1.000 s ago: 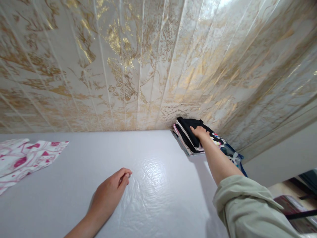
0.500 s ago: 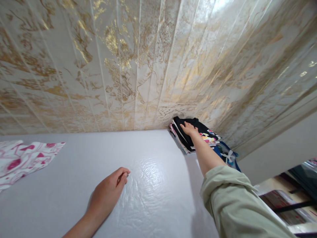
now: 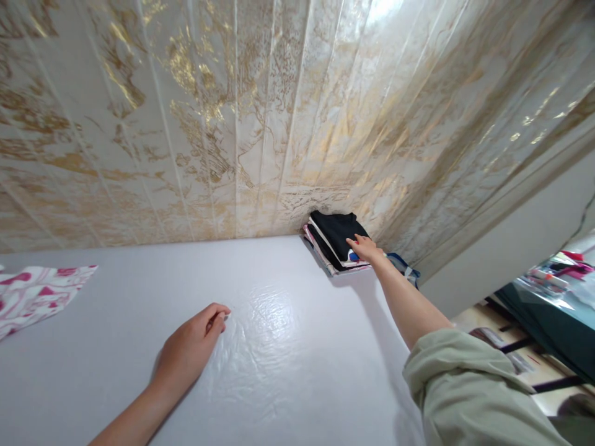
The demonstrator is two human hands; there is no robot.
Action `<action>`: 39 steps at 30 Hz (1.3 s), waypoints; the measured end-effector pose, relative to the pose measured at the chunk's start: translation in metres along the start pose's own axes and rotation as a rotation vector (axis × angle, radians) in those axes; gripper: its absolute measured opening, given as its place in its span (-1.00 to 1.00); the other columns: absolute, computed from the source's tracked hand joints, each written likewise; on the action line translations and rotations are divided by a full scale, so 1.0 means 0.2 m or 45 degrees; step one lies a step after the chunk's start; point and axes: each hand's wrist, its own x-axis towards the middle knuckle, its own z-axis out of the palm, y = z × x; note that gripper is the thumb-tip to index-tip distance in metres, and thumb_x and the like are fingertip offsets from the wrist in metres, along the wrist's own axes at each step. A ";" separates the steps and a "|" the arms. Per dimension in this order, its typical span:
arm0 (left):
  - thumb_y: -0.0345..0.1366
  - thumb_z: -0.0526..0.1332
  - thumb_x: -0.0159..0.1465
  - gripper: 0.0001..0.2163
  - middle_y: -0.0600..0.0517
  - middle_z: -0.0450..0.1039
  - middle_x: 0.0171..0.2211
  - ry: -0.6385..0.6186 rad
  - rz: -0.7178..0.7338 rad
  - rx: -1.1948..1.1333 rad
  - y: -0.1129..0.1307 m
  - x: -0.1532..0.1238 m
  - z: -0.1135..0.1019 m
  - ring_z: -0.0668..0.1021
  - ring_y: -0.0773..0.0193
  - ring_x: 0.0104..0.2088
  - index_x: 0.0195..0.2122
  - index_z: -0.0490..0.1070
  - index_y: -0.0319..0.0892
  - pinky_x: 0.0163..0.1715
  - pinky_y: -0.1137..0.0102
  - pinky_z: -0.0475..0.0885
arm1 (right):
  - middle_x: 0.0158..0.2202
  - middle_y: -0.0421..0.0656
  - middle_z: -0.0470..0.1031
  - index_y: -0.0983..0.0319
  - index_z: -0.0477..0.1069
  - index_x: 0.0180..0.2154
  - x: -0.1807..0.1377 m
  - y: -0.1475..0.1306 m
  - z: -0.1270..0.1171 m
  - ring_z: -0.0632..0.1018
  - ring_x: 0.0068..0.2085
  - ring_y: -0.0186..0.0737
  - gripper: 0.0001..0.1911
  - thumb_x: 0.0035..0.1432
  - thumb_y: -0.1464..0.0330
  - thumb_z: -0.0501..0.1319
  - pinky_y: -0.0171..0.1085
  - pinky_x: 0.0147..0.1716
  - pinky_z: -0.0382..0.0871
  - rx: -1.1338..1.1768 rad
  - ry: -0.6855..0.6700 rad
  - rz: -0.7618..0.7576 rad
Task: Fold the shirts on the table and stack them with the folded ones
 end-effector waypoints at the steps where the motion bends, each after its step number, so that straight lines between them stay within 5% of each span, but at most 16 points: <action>1: -0.09 -0.05 0.31 -0.71 0.11 0.54 -0.38 0.009 0.009 -0.004 0.00 0.00 0.00 0.60 0.21 -0.30 -0.18 0.41 -0.01 -0.36 0.43 0.35 | 0.35 0.02 0.07 0.17 0.11 0.31 -0.02 0.00 0.02 0.15 0.32 0.09 -0.27 0.27 -0.08 -0.11 0.12 0.22 0.05 0.007 -0.003 0.005; 7: -0.14 -0.04 0.31 -0.73 0.10 0.54 -0.38 0.017 0.048 -0.037 0.00 0.00 0.00 0.58 0.23 -0.32 -0.18 0.43 -0.05 -0.37 0.43 0.33 | 0.35 -0.02 0.09 0.18 0.13 0.30 -0.10 -0.05 -0.04 0.15 0.32 0.02 -0.31 0.30 -0.04 -0.14 0.08 0.25 -0.01 0.027 0.028 0.005; 11: -0.19 -0.03 0.33 -0.75 0.11 0.53 -0.38 0.066 0.048 -0.034 0.02 -0.02 0.01 0.54 0.25 -0.36 -0.19 0.43 -0.05 -0.37 0.42 0.30 | 0.32 0.02 0.14 0.24 0.15 0.28 -0.23 -0.24 -0.04 0.15 0.32 0.00 -0.39 0.34 0.07 -0.13 0.06 0.27 -0.02 0.027 0.331 -0.229; 13: -0.22 -0.03 0.34 -0.75 0.10 0.54 -0.36 0.112 0.063 -0.030 0.03 -0.03 0.02 0.54 0.25 -0.35 -0.19 0.45 -0.05 -0.38 0.42 0.29 | 0.30 0.00 0.18 0.22 0.19 0.26 -0.37 -0.40 0.05 0.18 0.31 -0.01 -0.44 0.34 0.13 -0.10 0.03 0.27 0.01 0.076 0.427 -0.534; 16: -0.27 0.00 0.33 -0.76 0.08 0.56 -0.32 0.126 0.057 -0.026 0.02 -0.04 0.02 0.55 0.27 -0.33 -0.18 0.48 -0.04 -0.39 0.43 0.28 | 0.26 -0.01 0.26 0.20 0.21 0.25 -0.67 -0.63 0.27 0.27 0.26 -0.02 -0.46 0.32 0.16 -0.05 -0.02 0.23 0.14 0.202 0.212 -1.076; 20: -0.28 0.02 0.34 -0.75 0.08 0.58 -0.27 0.145 0.040 -0.046 0.00 -0.05 0.02 0.56 0.27 -0.29 -0.14 0.48 -0.03 -0.34 0.42 0.32 | 0.24 0.01 0.28 0.17 0.21 0.24 -1.07 -0.84 0.54 0.32 0.23 -0.04 -0.48 0.31 0.17 -0.05 0.00 0.18 0.24 0.379 0.004 -1.375; 26: -0.29 0.01 0.34 -0.74 0.04 0.58 -0.15 0.168 0.037 -0.084 0.00 -0.07 0.01 0.57 0.24 -0.19 -0.08 0.46 -0.05 -0.24 0.41 0.38 | 0.25 -0.05 0.28 0.10 0.22 0.23 -1.30 -0.94 0.66 0.30 0.25 -0.02 -0.52 0.31 0.24 -0.06 0.10 0.20 0.17 0.309 0.065 -1.271; 39: -0.41 0.06 0.25 -0.75 0.02 0.55 -0.29 0.102 0.047 -0.309 -0.02 -0.14 0.01 0.53 0.30 -0.28 -0.11 0.46 -0.18 -0.20 0.42 0.41 | 0.22 -0.05 0.32 0.14 0.29 0.17 -1.30 -0.93 0.62 0.34 0.22 -0.04 -0.53 0.30 0.22 -0.08 0.05 0.16 0.21 0.352 0.029 -1.284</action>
